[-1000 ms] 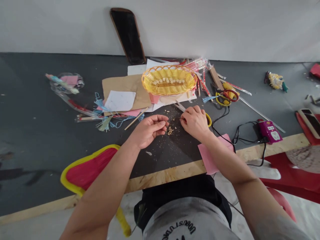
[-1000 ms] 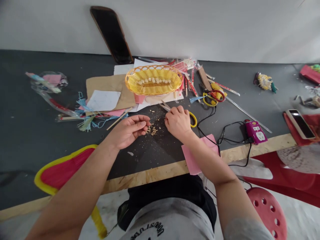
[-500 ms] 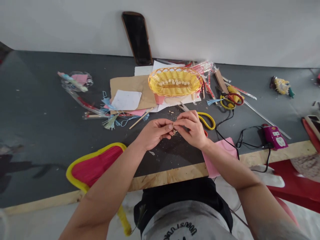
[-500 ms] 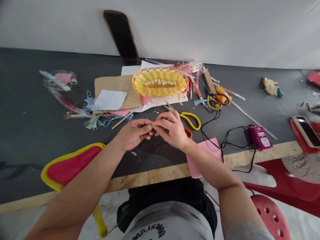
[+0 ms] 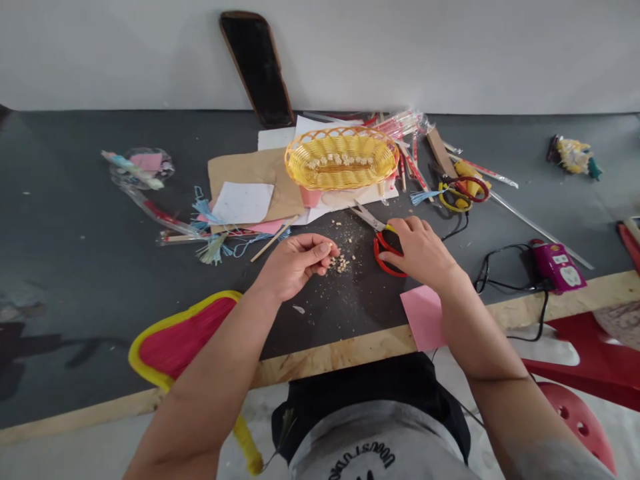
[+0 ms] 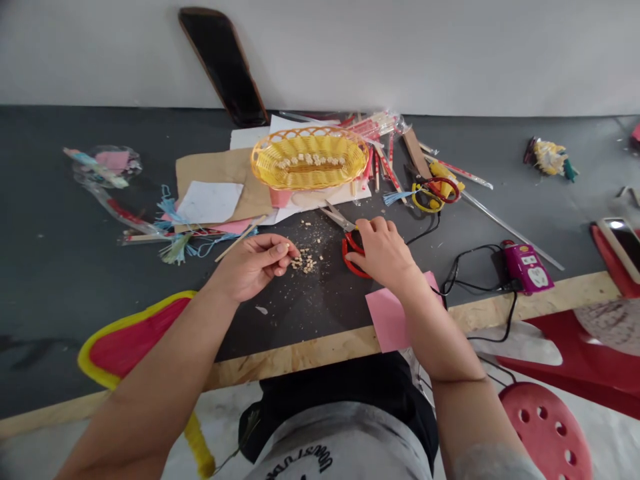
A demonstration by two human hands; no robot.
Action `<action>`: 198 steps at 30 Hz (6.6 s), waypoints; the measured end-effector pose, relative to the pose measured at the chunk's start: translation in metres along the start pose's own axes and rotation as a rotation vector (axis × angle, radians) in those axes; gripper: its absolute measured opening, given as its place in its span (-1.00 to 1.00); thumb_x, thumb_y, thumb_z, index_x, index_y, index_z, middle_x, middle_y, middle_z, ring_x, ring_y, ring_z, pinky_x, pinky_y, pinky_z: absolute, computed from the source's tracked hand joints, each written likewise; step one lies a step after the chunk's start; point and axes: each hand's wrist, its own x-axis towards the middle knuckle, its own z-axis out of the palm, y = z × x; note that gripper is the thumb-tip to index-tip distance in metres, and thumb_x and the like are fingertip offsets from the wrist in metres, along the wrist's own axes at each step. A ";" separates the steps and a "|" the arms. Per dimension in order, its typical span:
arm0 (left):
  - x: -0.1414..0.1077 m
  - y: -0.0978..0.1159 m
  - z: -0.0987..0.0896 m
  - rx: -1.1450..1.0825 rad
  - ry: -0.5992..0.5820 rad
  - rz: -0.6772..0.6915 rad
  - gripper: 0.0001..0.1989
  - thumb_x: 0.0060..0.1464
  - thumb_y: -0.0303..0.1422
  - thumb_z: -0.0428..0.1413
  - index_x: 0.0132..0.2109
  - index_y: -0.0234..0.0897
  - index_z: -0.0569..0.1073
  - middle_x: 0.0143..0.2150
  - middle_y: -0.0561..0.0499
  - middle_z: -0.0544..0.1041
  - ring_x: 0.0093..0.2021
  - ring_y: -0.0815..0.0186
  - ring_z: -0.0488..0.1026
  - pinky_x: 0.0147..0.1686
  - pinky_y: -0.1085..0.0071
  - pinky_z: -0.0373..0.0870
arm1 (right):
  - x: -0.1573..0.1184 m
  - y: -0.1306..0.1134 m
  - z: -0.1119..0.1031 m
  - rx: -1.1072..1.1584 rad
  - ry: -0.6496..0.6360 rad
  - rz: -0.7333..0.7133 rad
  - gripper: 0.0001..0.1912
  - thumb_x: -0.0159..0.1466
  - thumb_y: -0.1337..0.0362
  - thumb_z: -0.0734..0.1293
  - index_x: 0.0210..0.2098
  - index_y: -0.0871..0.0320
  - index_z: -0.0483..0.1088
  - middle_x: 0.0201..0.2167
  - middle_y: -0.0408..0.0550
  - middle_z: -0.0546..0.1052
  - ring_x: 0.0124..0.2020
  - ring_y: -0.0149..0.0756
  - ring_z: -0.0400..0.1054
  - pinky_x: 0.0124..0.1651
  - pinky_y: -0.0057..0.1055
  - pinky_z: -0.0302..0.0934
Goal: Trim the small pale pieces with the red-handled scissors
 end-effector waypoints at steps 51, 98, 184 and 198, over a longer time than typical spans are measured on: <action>-0.004 -0.002 0.013 -0.167 0.052 0.104 -0.54 -0.35 -0.21 0.52 -0.49 -0.31 0.41 -0.57 0.07 0.53 -0.63 0.51 0.35 -0.66 0.61 0.27 | 0.000 -0.025 0.008 0.659 0.138 -0.405 -0.24 0.18 0.02 0.52 0.31 0.08 0.34 0.00 0.08 0.39 -0.06 -0.17 0.41 0.07 -0.17 0.44; 0.002 -0.008 -0.002 0.421 0.094 0.355 -0.87 0.01 -0.29 0.31 -0.31 -0.26 0.62 -0.33 -0.02 0.62 -0.34 0.34 0.46 -0.30 0.44 0.37 | 0.016 0.015 0.019 0.192 0.105 -0.184 -0.42 0.22 0.22 0.34 0.24 0.16 0.37 -0.02 0.20 0.51 0.02 0.10 0.35 0.21 0.13 0.23; 0.010 -0.006 0.000 0.154 0.225 0.260 -0.75 -0.19 -0.28 0.36 -0.33 -0.29 0.56 -0.50 0.05 0.57 -0.47 0.41 0.47 -0.44 0.52 0.36 | -0.042 0.092 -0.031 1.634 0.234 0.376 -0.56 0.15 0.22 0.40 0.04 0.07 0.41 -0.17 -0.07 0.62 -0.27 -0.36 0.51 -0.18 -0.36 0.53; 0.010 -0.005 0.000 0.184 0.236 0.258 -0.74 -0.21 -0.28 0.35 -0.33 -0.29 0.55 -0.49 0.05 0.56 -0.46 0.39 0.48 -0.44 0.52 0.35 | -0.060 0.072 -0.006 1.588 0.311 0.420 -0.44 0.04 0.11 0.55 0.03 0.01 0.48 -0.13 -0.10 0.62 -0.25 -0.30 0.54 -0.15 -0.29 0.51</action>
